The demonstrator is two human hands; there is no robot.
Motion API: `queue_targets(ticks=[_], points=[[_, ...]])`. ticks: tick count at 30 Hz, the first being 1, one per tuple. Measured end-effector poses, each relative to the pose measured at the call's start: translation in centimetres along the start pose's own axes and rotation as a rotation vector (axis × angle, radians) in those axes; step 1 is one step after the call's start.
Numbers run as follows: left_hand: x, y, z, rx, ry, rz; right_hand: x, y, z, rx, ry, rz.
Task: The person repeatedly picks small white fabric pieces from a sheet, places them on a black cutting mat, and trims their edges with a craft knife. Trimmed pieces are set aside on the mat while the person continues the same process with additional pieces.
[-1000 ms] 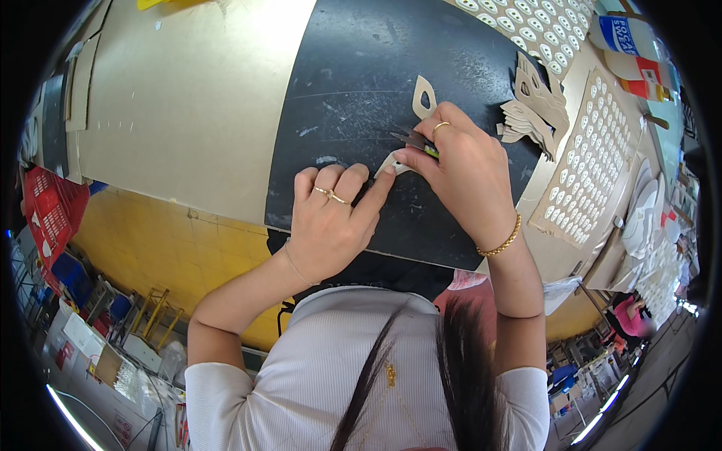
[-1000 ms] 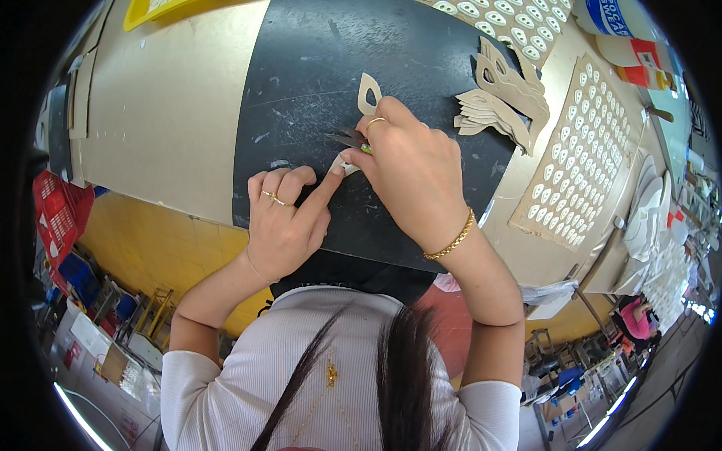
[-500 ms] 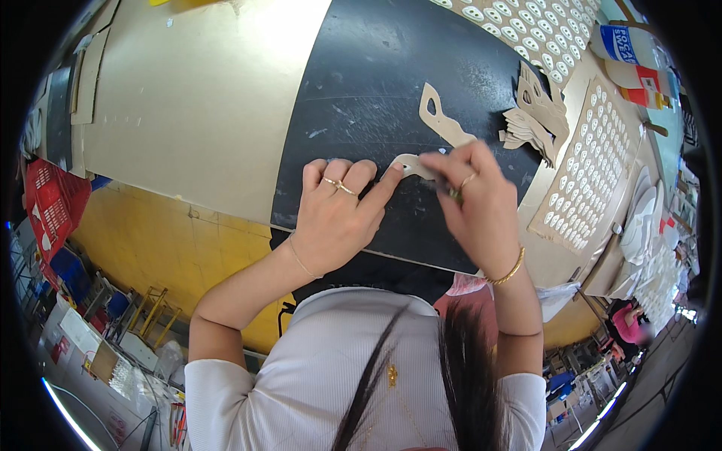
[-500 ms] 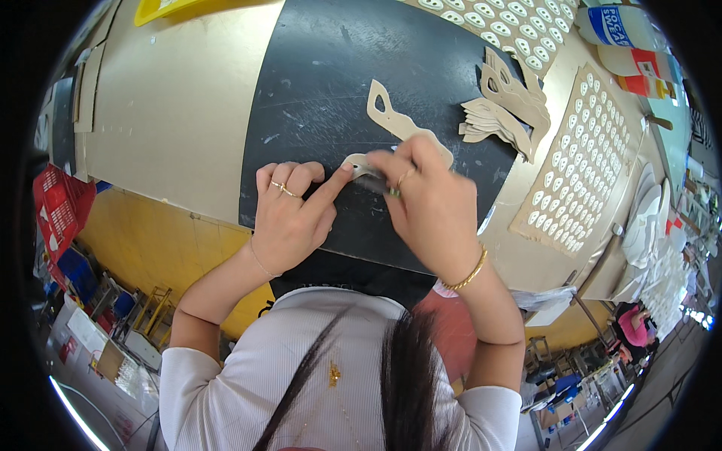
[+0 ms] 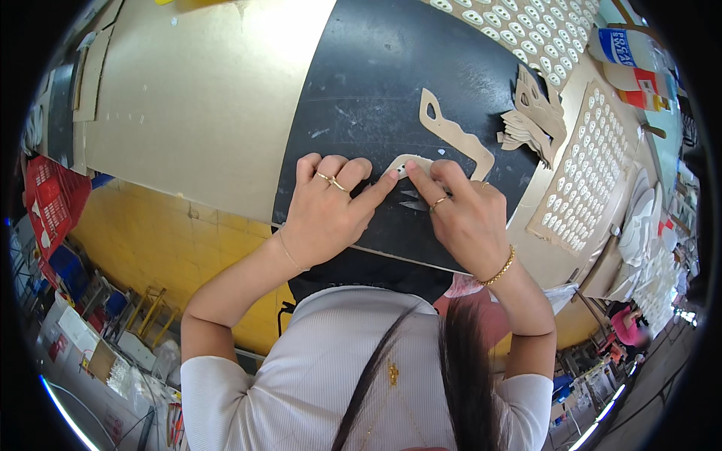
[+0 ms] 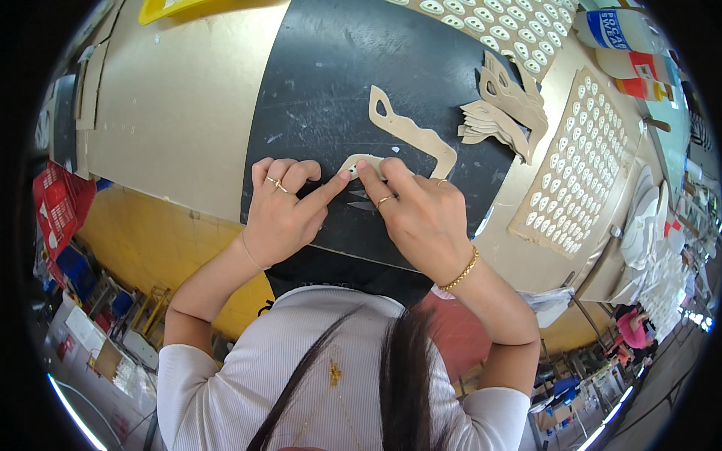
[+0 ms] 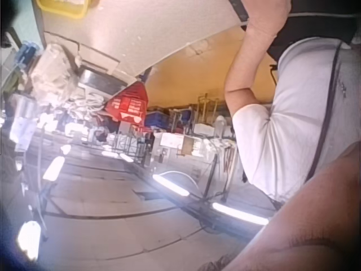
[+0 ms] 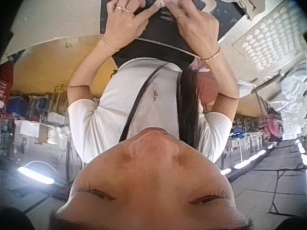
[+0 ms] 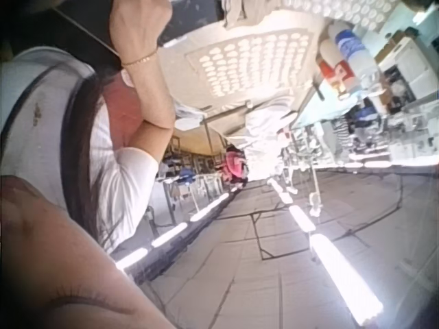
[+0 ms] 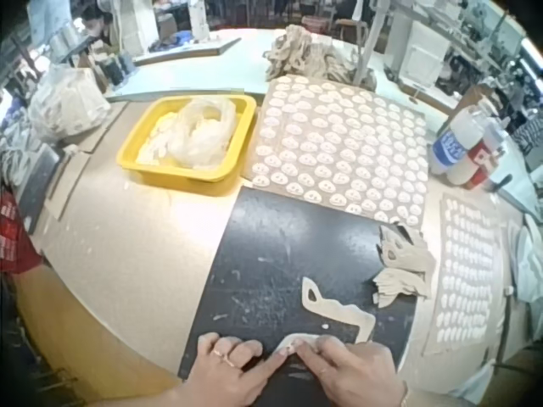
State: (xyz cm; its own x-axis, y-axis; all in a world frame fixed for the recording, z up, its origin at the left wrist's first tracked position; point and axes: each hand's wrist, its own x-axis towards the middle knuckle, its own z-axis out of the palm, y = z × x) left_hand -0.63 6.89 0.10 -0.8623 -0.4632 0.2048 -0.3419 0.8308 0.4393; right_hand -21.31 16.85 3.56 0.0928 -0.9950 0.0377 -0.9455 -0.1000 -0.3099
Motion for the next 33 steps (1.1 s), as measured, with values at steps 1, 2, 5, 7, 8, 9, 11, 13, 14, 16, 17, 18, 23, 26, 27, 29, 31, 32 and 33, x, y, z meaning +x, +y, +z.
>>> queue_targets(ticks=[1,2,5,7,8,9,11,13,14,16,17,18,23,26,27,29,31,32,33], points=[[0.2,-0.1,-0.2,-0.004,-0.005,0.008,0.1,0.0,-0.2,0.006,-0.011,0.008],[0.3,-0.1,-0.3,-0.003,-0.006,-0.002,0.1,-0.1,-0.5,0.011,-0.022,0.017],[0.5,0.0,-0.2,0.006,-0.018,-0.009,-0.2,0.1,-0.7,0.038,-0.036,0.048],[0.8,0.2,-0.2,0.042,-0.031,0.004,-0.6,0.4,-0.9,0.092,-0.009,0.109],[0.8,0.5,-0.3,0.112,-0.044,0.013,-0.9,0.4,-1.3,0.136,0.020,0.158],[0.8,0.9,-0.3,0.181,-0.057,0.022,-1.2,0.5,-1.6,0.180,0.048,0.207],[0.9,1.8,-0.4,0.287,-0.067,0.056,-2.0,0.8,-1.7,0.240,0.105,0.275],[1.2,2.3,-0.6,0.369,-0.062,0.107,-2.5,0.6,-1.9,0.274,0.132,0.327],[1.4,2.1,-0.5,0.358,-0.066,0.116,-2.8,0.4,-2.0,0.277,0.131,0.346],[2.3,1.1,-1.3,0.150,-0.063,0.051,-3.5,-0.2,-2.3,0.291,0.142,0.381],[2.5,0.7,-1.8,0.044,-0.064,0.021,-3.9,-0.5,-2.4,0.302,0.155,0.399],[2.2,0.3,-1.7,0.052,-0.060,-0.014,-4.2,-0.7,-2.5,0.313,0.169,0.416],[1.5,0.9,0.0,0.062,-0.067,0.078,-5.5,0.0,-2.1,0.353,0.294,0.525],[1.3,1.1,0.6,0.083,-0.171,0.097,-6.0,0.8,-2.0,0.291,0.346,0.663],[1.3,1.0,0.6,0.093,-0.178,0.103,-6.3,1.1,-1.9,0.260,0.366,0.718],[1.2,0.9,0.5,0.110,-0.191,0.117,-7.3,1.9,-1.7,0.324,0.411,0.834],[1.3,0.9,0.8,0.114,-0.196,0.123,-8.8,2.7,-0.8,0.401,0.422,0.968],[1.4,0.9,0.7,0.115,-0.202,0.122,-9.2,2.8,-0.2,0.413,0.485,0.892],[1.4,0.9,0.7,0.117,-0.207,0.121,-9.6,2.5,0.1,0.377,0.464,0.848]])
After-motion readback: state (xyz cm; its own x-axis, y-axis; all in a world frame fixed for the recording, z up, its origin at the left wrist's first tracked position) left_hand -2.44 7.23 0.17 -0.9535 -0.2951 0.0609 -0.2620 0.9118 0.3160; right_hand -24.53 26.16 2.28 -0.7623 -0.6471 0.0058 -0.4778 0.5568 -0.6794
